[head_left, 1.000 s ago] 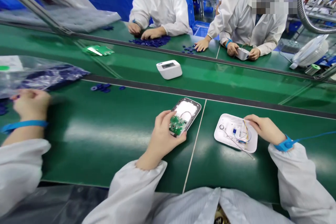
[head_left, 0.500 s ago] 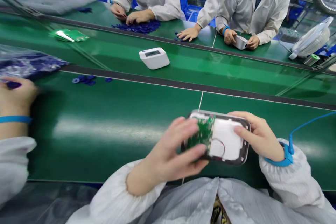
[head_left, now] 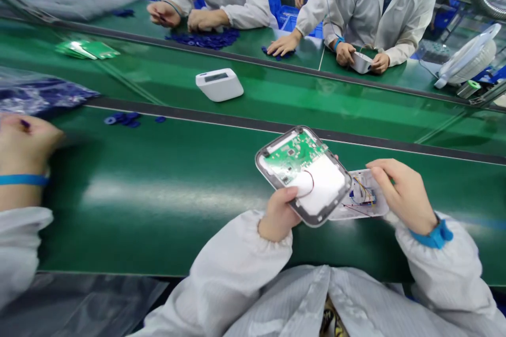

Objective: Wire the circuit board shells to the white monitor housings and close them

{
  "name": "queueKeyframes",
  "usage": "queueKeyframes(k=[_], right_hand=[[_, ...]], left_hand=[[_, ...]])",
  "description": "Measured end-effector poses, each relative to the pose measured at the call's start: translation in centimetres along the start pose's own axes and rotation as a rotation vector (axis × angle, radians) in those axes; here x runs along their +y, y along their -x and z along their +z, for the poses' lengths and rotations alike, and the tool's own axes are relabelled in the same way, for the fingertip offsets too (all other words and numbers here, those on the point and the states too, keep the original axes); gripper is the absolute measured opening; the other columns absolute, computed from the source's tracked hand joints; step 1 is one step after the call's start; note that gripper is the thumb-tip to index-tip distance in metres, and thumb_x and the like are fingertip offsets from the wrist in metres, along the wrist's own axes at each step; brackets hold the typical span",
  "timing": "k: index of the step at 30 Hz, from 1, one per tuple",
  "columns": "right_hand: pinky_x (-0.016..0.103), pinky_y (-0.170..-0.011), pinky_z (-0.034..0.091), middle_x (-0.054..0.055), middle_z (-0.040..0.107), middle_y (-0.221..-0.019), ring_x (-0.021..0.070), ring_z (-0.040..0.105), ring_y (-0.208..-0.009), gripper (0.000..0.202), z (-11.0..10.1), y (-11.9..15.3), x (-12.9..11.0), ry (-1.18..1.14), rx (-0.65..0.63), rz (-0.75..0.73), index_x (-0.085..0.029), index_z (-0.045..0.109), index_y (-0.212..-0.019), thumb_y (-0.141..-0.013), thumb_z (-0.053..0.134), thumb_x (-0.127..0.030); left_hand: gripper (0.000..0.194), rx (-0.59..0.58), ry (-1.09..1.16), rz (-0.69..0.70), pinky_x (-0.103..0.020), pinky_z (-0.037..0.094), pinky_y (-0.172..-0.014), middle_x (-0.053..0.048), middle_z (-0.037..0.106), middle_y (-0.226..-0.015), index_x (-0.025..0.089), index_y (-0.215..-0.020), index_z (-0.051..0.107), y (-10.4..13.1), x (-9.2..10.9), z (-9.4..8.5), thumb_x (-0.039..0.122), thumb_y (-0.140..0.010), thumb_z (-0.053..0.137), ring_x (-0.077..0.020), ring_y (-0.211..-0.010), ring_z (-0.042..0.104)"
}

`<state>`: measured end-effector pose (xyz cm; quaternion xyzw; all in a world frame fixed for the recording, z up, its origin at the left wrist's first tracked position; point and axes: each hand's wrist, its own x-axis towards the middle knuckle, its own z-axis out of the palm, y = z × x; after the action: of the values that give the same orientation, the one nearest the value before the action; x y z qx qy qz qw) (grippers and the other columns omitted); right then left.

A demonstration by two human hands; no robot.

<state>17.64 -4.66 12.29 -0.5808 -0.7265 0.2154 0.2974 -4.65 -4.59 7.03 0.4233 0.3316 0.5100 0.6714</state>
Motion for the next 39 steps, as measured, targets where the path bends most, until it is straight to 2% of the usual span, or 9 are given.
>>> queueKeyframes(k=[5,9,13,16,22,24,27,34,39], right_hand=[[0.029,-0.066,0.05,0.003,0.071,-0.077,0.0171,0.064,-0.069,0.048,-0.5,-1.6,2.7,0.0,-0.424,-0.019,-0.021,0.07,-0.074,-0.101,0.041,-0.049],[0.027,-0.063,0.048,0.0,0.069,-0.073,0.0148,0.061,-0.066,0.045,0.3,-1.3,2.5,-0.22,-0.518,0.007,-0.021,0.07,-0.078,-0.099,0.045,-0.051],[0.027,-0.067,0.051,0.002,0.072,-0.082,0.0154,0.064,-0.073,0.029,0.6,-0.7,1.9,-0.387,-0.581,0.069,-0.02,0.072,-0.087,-0.088,0.066,-0.048],[0.028,-0.066,0.053,0.002,0.073,-0.08,0.0153,0.065,-0.071,0.025,0.9,-0.3,1.6,-0.439,-0.505,0.118,-0.02,0.072,-0.084,-0.086,0.069,-0.045],[0.031,-0.066,0.055,0.004,0.076,-0.084,0.0173,0.069,-0.071,0.017,2.7,0.2,1.8,-0.188,0.046,0.097,-0.023,0.076,-0.093,-0.088,0.067,-0.037],[0.032,-0.07,0.057,0.003,0.077,-0.082,0.0189,0.071,-0.074,0.016,3.2,0.2,1.9,-0.103,0.125,0.08,-0.023,0.075,-0.094,-0.088,0.067,-0.036],[0.031,-0.067,0.056,0.002,0.077,-0.078,0.0188,0.072,-0.071,0.017,3.4,0.2,2.1,-0.017,0.105,0.043,-0.024,0.074,-0.087,-0.091,0.064,-0.037],[0.032,-0.07,0.05,0.004,0.075,-0.086,0.0196,0.069,-0.079,0.025,2.6,0.4,1.7,0.289,0.117,-0.124,-0.025,0.072,-0.084,-0.098,0.055,-0.036],[0.031,-0.066,0.046,0.002,0.068,-0.076,0.0173,0.063,-0.07,0.022,3.0,0.9,0.8,0.159,0.032,-0.127,-0.023,0.063,-0.08,-0.098,0.054,-0.033]], left_hand=[[0.086,-0.036,0.16,0.042,-0.061,0.046,-0.106,-0.015,0.058,-0.137,0.017,-0.14,0.044,-3.5,-0.3,0.1,0.061,-0.066,0.052,-0.0433,-0.133,0.049],[0.082,-0.092,0.3,-0.041,-0.062,0.048,-0.102,-0.017,0.055,-0.142,0.016,-0.138,0.046,-3.6,-2.0,0.0,0.04,-0.062,0.061,-0.045,-0.132,0.051],[0.082,-0.096,0.32,-0.066,-0.06,0.052,-0.099,-0.017,0.047,-0.152,0.018,-0.138,0.047,-2.8,-3.2,-0.4,0.033,-0.061,0.069,-0.0462,-0.134,0.049],[0.081,-0.132,0.298,-0.078,-0.057,0.052,-0.101,-0.016,0.047,-0.152,0.02,-0.14,0.047,-2.2,-3.4,-0.4,0.036,-0.066,0.075,-0.044,-0.134,0.05],[0.08,-0.209,0.252,-0.128,-0.057,0.045,-0.111,-0.013,0.047,-0.153,0.022,-0.142,0.05,-1.1,-3.4,-0.3,0.039,-0.069,0.08,-0.041,-0.136,0.048],[0.082,-0.212,0.282,-0.193,-0.057,0.045,-0.11,-0.014,0.055,-0.145,0.02,-0.14,0.053,-0.9,-3.7,-0.6,0.039,-0.066,0.082,-0.0409,-0.132,0.053],[0.087,-0.232,0.311,-0.294,-0.058,0.047,-0.108,-0.017,0.066,-0.13,0.016,-0.139,0.054,-0.7,-4.1,-1.1,0.04,-0.061,0.085,-0.0418,-0.123,0.06],[0.088,-0.318,0.298,-0.293,-0.062,0.042,-0.111,-0.018,0.066,-0.131,0.018,-0.14,0.053,-0.6,-3.9,-1.2,0.043,-0.062,0.083,-0.0427,-0.125,0.058],[0.089,-0.233,0.232,-0.177,-0.058,0.045,-0.109,-0.012,0.053,-0.147,0.024,-0.139,0.054,-0.8,-3.8,-0.4,0.052,-0.059,0.081,-0.0422,-0.13,0.055]])
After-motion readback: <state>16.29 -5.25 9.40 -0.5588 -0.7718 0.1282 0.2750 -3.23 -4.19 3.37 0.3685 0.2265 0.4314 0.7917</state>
